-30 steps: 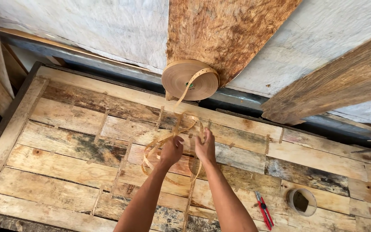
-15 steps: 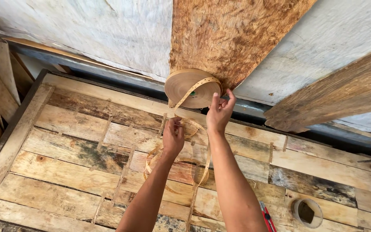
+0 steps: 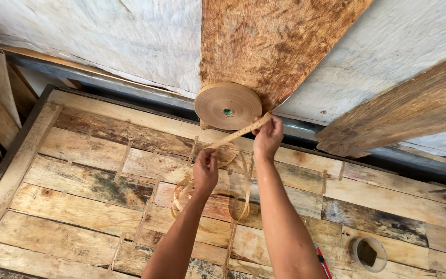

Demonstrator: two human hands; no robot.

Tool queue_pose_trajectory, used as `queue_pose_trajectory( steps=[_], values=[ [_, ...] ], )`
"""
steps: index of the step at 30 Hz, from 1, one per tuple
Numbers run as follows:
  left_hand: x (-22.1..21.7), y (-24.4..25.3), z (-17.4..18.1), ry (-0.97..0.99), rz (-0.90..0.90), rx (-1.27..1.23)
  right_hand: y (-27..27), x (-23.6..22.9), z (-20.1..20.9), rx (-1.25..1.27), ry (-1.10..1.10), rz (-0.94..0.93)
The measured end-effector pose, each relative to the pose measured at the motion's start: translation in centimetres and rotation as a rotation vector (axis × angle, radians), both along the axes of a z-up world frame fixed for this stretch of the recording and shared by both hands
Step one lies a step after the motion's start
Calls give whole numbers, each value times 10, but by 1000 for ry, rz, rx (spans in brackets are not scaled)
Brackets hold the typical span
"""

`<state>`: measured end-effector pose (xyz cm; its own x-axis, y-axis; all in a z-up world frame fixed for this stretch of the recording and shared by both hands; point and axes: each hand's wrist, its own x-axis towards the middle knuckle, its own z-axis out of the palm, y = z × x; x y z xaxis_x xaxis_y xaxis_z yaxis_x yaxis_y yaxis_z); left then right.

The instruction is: The person is applying wood edge banding or tape to a wooden surface and cutting it to size.

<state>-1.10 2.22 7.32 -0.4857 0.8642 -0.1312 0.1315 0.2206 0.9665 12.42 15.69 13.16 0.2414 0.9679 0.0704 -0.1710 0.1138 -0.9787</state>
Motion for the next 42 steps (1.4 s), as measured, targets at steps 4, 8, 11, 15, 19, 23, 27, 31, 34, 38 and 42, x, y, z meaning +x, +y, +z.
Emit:
queue_pose_trajectory(
  steps=[4, 8, 11, 15, 19, 23, 27, 31, 34, 38, 42],
  values=[
    [3, 0, -16, -28, 76, -32, -54, 4, -22, 25, 81, 120],
    [12, -5, -49, 6, -60, -48, -107, 1, -46, -271, -134, 195],
    [15, -9, -38, -20, -208, -151, -129, -2, -60, -358, -245, 283],
    [18, -22, -22, -212, -255, -302, -154, 5, -93, -413, -218, 463],
    [18, -28, -36, -206, -181, -260, -153, 6, -90, -437, -337, 452],
    [15, -32, -45, -182, -148, -210, -134, -4, -66, -458, -547, 413],
    [11, -32, -35, -142, -189, -180, -114, -15, -65, -613, -475, 503],
    [9, -28, -45, 163, -260, -290, -102, -25, -88, -702, -454, 455],
    [12, -31, -79, 577, -280, -147, -100, -28, -90, -784, -402, 354],
    [13, -42, -67, 517, -183, 25, -105, -28, -78, -796, -452, 367],
    [19, -60, -42, 277, -200, -132, -116, -17, -98, -730, -498, 421]
  ],
)
